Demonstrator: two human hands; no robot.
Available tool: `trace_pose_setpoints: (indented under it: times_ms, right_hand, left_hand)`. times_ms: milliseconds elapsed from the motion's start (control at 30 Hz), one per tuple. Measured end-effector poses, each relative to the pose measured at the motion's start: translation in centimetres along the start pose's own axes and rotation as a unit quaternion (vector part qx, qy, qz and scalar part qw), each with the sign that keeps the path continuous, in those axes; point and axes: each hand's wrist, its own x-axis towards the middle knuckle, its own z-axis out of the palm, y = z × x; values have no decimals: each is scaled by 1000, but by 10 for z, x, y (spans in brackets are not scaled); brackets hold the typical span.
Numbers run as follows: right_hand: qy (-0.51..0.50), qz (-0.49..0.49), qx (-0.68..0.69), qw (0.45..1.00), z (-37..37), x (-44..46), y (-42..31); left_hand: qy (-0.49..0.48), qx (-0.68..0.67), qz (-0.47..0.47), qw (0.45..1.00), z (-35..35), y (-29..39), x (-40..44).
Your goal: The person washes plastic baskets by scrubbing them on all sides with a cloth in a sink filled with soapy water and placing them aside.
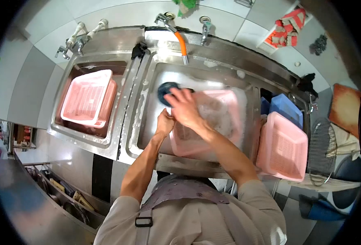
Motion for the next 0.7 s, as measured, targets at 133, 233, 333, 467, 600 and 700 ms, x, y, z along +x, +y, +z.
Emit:
trace_pose_setpoints:
  times_ms: [133,233,333,467,600,700]
  right_hand:
    - [-163,-110,-27,980,0,19,3]
    - [-104,-138,-21,985,6,17,33]
    - [-68,-42,-14,997,-3,12,63]
    - [-47,84,-96,991,-7,-27,128]
    - [14,213,-120,970,-16,-74,190]
    - [-27,374,-137,917,-24,-100,213]
  left_hand:
    - [14,-78,100,992,2,2,-7]
    - [0,-61,76,995,6,-7,5]
    - [-1,-101,51,994,4,30,-13]
    - [-4,-159,10,987,-5,25,-12]
    - [-3,-168,27,985,-9,30,-12]
    - [-8,-193,25,981,-11,33,-10]
